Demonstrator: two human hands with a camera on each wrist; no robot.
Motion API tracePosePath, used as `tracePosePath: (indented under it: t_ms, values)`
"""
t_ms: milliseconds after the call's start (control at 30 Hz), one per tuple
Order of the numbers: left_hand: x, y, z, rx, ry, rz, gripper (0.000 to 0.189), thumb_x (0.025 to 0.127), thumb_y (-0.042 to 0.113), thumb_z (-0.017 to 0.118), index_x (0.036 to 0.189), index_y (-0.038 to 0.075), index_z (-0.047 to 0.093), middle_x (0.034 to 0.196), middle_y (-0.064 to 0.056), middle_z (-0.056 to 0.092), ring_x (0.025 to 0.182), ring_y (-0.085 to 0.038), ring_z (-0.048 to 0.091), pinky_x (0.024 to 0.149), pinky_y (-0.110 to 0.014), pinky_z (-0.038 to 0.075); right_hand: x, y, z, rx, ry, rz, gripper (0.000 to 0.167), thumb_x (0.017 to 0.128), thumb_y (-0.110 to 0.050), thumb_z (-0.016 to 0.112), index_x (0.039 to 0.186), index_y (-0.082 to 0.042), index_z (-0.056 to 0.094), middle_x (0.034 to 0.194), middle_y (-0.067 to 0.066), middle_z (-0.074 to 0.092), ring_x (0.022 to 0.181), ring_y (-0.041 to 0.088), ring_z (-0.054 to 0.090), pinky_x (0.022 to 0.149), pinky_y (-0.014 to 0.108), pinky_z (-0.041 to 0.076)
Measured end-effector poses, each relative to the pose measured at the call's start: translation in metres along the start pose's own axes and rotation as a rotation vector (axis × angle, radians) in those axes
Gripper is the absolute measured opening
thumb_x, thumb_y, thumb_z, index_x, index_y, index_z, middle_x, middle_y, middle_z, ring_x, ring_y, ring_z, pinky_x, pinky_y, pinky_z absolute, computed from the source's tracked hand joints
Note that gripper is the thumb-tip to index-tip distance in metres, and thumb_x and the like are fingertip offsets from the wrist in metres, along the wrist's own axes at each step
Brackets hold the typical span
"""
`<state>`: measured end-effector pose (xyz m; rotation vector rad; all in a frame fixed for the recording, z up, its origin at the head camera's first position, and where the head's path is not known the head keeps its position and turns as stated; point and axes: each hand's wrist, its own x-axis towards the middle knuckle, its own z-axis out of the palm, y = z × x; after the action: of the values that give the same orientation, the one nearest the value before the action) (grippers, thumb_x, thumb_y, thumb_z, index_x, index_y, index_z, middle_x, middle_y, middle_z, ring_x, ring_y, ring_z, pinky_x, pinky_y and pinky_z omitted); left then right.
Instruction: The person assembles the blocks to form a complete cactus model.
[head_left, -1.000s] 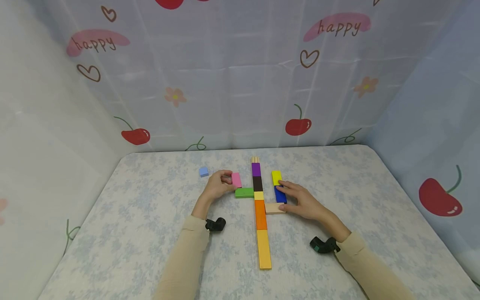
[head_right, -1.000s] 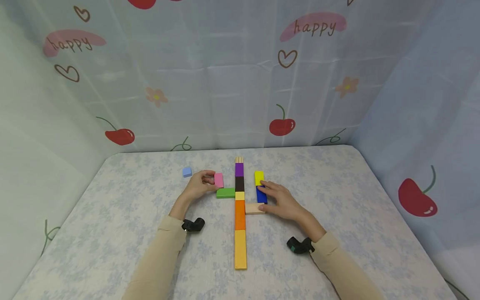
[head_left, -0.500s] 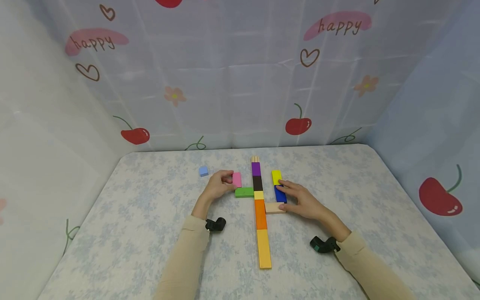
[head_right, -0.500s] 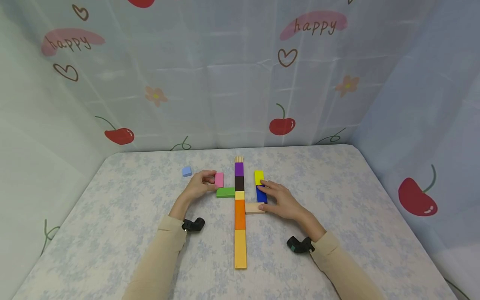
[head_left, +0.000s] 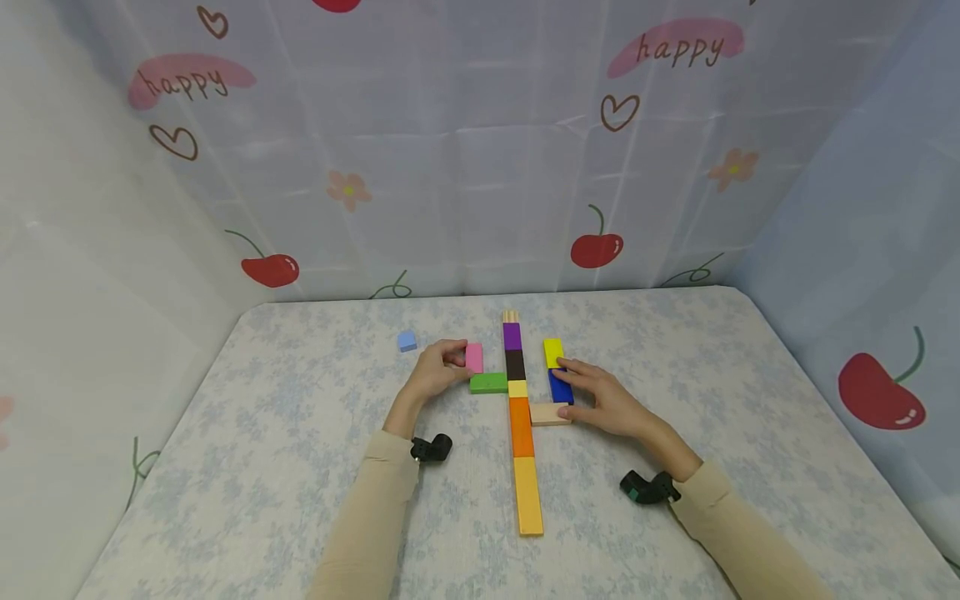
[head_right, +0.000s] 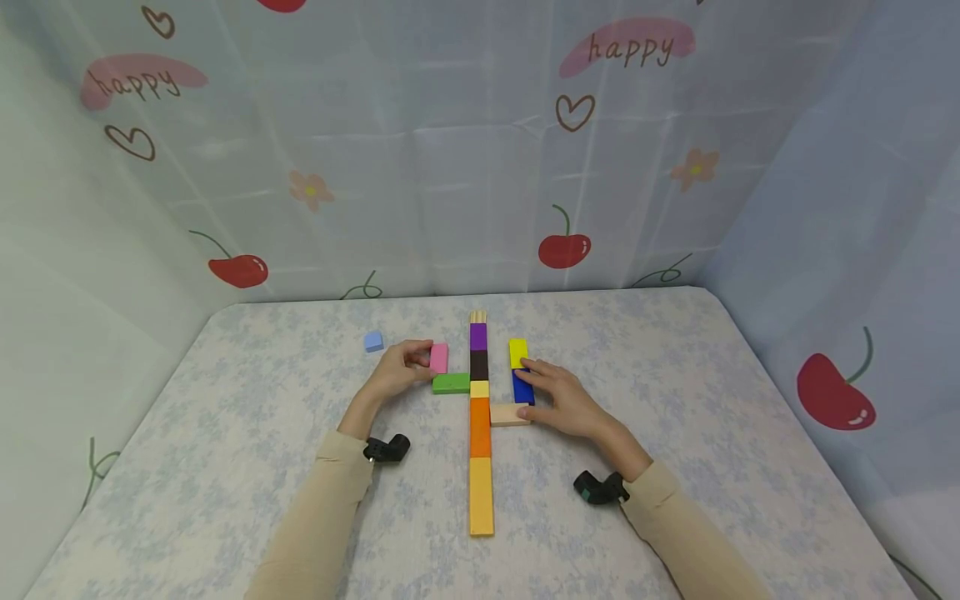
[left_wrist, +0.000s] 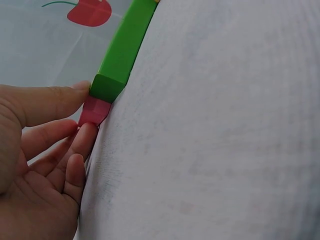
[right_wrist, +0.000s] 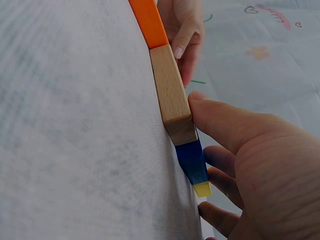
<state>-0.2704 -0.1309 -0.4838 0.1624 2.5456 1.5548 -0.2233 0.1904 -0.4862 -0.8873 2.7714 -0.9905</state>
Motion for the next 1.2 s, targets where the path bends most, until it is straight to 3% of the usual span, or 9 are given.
tracePosePath:
  t_ms: [200, 333, 467, 600, 767, 900, 1200]
  values:
    - [0.0, 0.0, 0.0, 0.016, 0.006, 0.005, 0.057, 0.084, 0.006, 0.074, 0.138, 0.005, 0.056, 0.107, -0.013, 0.064, 0.096, -0.022, 0.058, 0.078, -0.03, 0.047, 0.0, 0.0, 0.0, 0.0, 0.002, 0.001, 0.062, 0.089, -0.032, 0.072, 0.142, -0.006, 0.052, 0.154, 0.019, 0.039, 0.141, 0.045, 0.033, 0.111, 0.067, 0.026]
    - [-0.003, 0.002, -0.004, 0.011, 0.048, 0.001, 0.055, 0.086, 0.01, 0.073, 0.138, 0.007, 0.056, 0.111, -0.013, 0.063, 0.099, -0.024, 0.059, 0.081, -0.033, 0.05, -0.001, 0.001, 0.0, -0.002, 0.003, 0.007, 0.062, 0.089, -0.032, 0.072, 0.142, -0.006, 0.052, 0.153, 0.019, 0.039, 0.141, 0.045, 0.033, 0.11, 0.067, 0.027]
    - [-0.008, 0.004, -0.016, -0.027, 0.129, 0.033, 0.052, 0.089, 0.012, 0.071, 0.138, 0.006, 0.055, 0.125, -0.016, 0.059, 0.103, -0.028, 0.059, 0.082, -0.036, 0.052, -0.001, 0.001, 0.001, -0.002, 0.002, 0.01, 0.063, 0.088, -0.033, 0.072, 0.142, -0.007, 0.052, 0.154, 0.018, 0.039, 0.141, 0.044, 0.033, 0.11, 0.067, 0.027]
    - [-0.011, 0.002, -0.036, -0.034, 0.259, 0.08, 0.047, 0.091, 0.009, 0.069, 0.136, 0.003, 0.056, 0.134, -0.017, 0.054, 0.105, -0.03, 0.057, 0.083, -0.038, 0.05, -0.001, 0.002, 0.0, 0.0, 0.005, 0.005, 0.063, 0.088, -0.033, 0.072, 0.142, -0.006, 0.052, 0.153, 0.018, 0.039, 0.141, 0.044, 0.033, 0.11, 0.067, 0.027]
    - [-0.01, -0.007, -0.059, -0.028, 0.376, 0.045, 0.048, 0.091, 0.008, 0.067, 0.136, 0.002, 0.054, 0.135, -0.018, 0.05, 0.108, -0.03, 0.053, 0.088, -0.04, 0.049, -0.001, 0.002, 0.0, -0.001, 0.004, 0.002, 0.063, 0.088, -0.033, 0.072, 0.142, -0.006, 0.052, 0.153, 0.019, 0.039, 0.141, 0.044, 0.033, 0.11, 0.066, 0.027]
    - [-0.01, -0.017, -0.071, -0.007, 0.37, -0.023, 0.051, 0.092, 0.012, 0.066, 0.14, 0.005, 0.051, 0.14, -0.017, 0.044, 0.113, -0.031, 0.05, 0.088, -0.043, 0.049, -0.002, 0.002, 0.0, -0.004, -0.001, 0.009, 0.063, 0.089, -0.033, 0.072, 0.142, -0.007, 0.052, 0.153, 0.019, 0.039, 0.141, 0.045, 0.033, 0.11, 0.067, 0.027]
    - [-0.008, -0.03, -0.08, -0.018, 0.243, -0.135, 0.059, 0.091, 0.013, 0.068, 0.145, 0.008, 0.045, 0.149, -0.015, 0.038, 0.118, -0.031, 0.048, 0.088, -0.041, 0.046, -0.001, 0.001, 0.0, -0.005, -0.005, 0.004, 0.062, 0.09, -0.034, 0.071, 0.142, -0.007, 0.051, 0.154, 0.019, 0.038, 0.141, 0.045, 0.033, 0.111, 0.066, 0.026]
